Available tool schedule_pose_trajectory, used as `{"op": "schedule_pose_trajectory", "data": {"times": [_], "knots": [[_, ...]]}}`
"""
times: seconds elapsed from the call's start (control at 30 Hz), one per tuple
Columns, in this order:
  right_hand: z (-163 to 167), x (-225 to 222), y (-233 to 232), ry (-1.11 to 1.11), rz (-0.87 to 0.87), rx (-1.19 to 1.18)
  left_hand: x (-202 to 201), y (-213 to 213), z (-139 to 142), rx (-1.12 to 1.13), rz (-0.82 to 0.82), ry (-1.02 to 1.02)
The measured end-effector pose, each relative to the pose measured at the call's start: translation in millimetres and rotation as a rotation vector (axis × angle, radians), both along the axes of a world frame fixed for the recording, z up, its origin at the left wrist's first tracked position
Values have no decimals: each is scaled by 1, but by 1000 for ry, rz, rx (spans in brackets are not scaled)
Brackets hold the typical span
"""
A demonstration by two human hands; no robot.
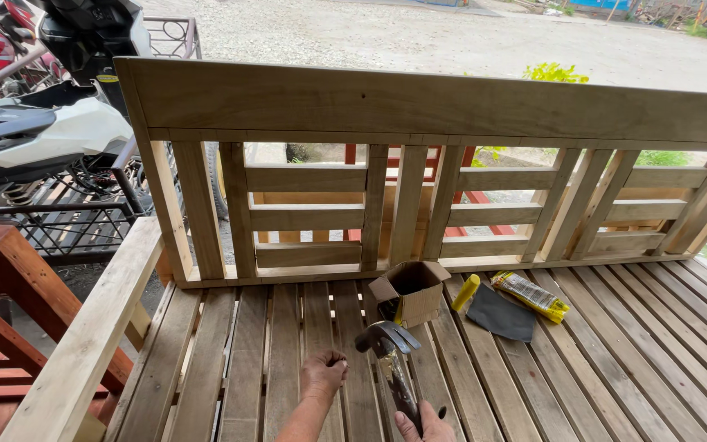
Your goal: The person hammers nails into a wooden pallet structure on a deck. They repeatedly pick up nails from a small box and drive them into the wood using a hammer.
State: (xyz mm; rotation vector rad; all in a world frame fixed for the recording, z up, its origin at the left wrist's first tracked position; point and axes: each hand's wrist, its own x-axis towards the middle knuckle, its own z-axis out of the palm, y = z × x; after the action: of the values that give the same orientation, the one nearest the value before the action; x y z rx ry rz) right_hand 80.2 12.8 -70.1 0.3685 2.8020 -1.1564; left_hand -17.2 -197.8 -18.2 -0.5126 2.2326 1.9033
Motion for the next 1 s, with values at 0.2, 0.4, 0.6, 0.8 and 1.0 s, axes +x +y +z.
{"op": "schedule_pose_trajectory", "data": {"times": [0.2, 0.4, 0.6, 0.8, 1.0], "knots": [[-13, 13, 6, -22, -74, 28, 11, 13, -6, -193, 36, -12], [-21, 23, 24, 40, -62, -16, 13, 23, -28, -257, 75, 62], [-3, 31, 23, -188, -91, -122, 12, 22, -39, -245, 86, 11], [20, 34, 18, -347, -86, -197, 10, 26, -34, -221, 121, -58], [31, 31, 18, -370, -48, -192, 7, 27, -40, -337, 146, -31]]}}
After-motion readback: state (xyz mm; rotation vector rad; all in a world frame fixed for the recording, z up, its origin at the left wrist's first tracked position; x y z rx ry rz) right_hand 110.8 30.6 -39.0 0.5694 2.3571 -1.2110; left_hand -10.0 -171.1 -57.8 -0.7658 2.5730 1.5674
